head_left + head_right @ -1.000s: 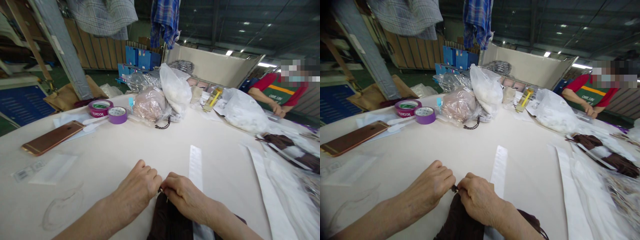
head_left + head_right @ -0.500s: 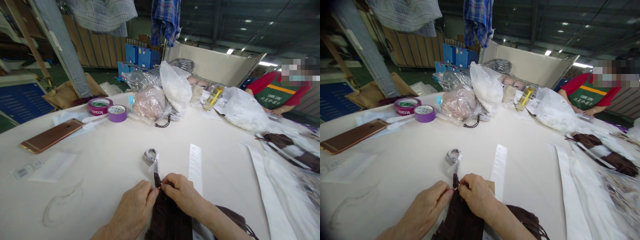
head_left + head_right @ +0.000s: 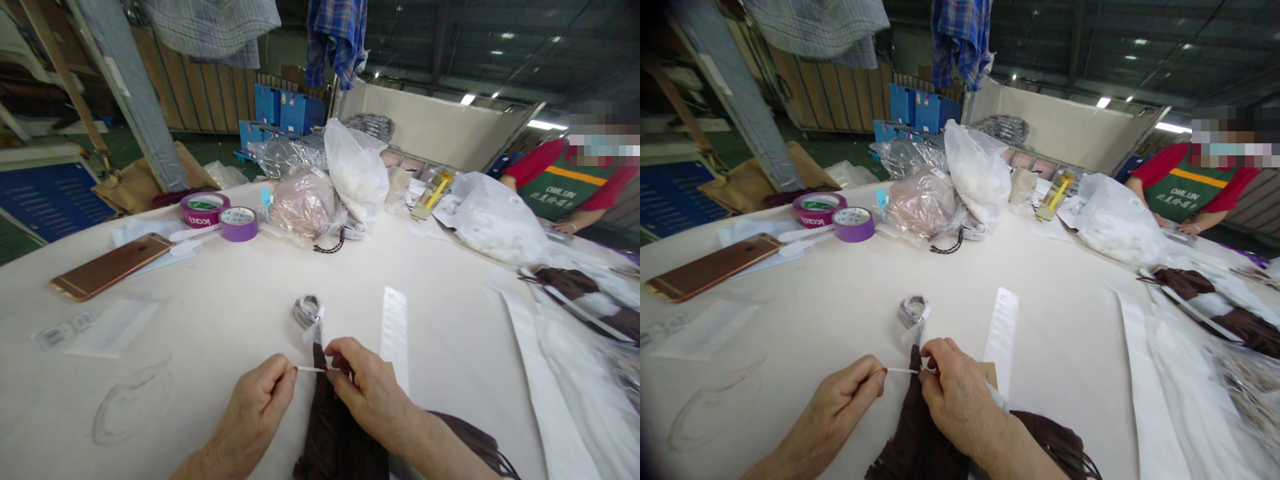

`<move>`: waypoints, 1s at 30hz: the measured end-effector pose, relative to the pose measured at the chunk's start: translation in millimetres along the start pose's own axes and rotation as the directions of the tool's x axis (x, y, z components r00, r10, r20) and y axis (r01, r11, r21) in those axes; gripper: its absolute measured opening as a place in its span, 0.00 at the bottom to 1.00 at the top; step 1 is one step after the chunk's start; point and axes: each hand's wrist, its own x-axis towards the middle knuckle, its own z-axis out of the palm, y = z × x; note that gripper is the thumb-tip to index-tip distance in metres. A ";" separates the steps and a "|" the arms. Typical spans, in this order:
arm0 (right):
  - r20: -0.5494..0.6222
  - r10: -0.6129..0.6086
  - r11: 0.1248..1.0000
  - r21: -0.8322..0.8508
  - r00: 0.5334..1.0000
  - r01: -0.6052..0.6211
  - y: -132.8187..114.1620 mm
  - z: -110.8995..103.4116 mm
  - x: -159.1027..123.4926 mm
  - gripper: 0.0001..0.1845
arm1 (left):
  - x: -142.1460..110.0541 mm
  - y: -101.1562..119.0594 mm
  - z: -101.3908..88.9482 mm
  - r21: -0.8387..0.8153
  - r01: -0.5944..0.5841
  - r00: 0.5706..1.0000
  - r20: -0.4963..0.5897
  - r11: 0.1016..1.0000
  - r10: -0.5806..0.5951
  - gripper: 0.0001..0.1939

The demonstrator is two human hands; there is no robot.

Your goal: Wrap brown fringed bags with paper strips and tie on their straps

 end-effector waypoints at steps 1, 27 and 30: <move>-0.012 -0.057 0.998 -0.022 0.998 0.057 -1.6 0.4 -0.5 0.12 | -0.4 0.8 -3.5 -0.018 0.009 1.000 -0.001 1.000 -0.009 0.17; -0.093 -0.143 0.987 0.055 0.985 0.148 -11.1 11.8 11.8 0.08 | -0.4 -1.3 -10.8 -0.061 0.008 1.000 -0.017 0.998 -0.009 0.17; -0.089 -0.129 0.987 0.090 0.988 0.137 -10.5 11.2 12.3 0.09 | -1.3 -2.5 -10.2 -0.068 0.006 1.000 -0.023 0.998 -0.007 0.17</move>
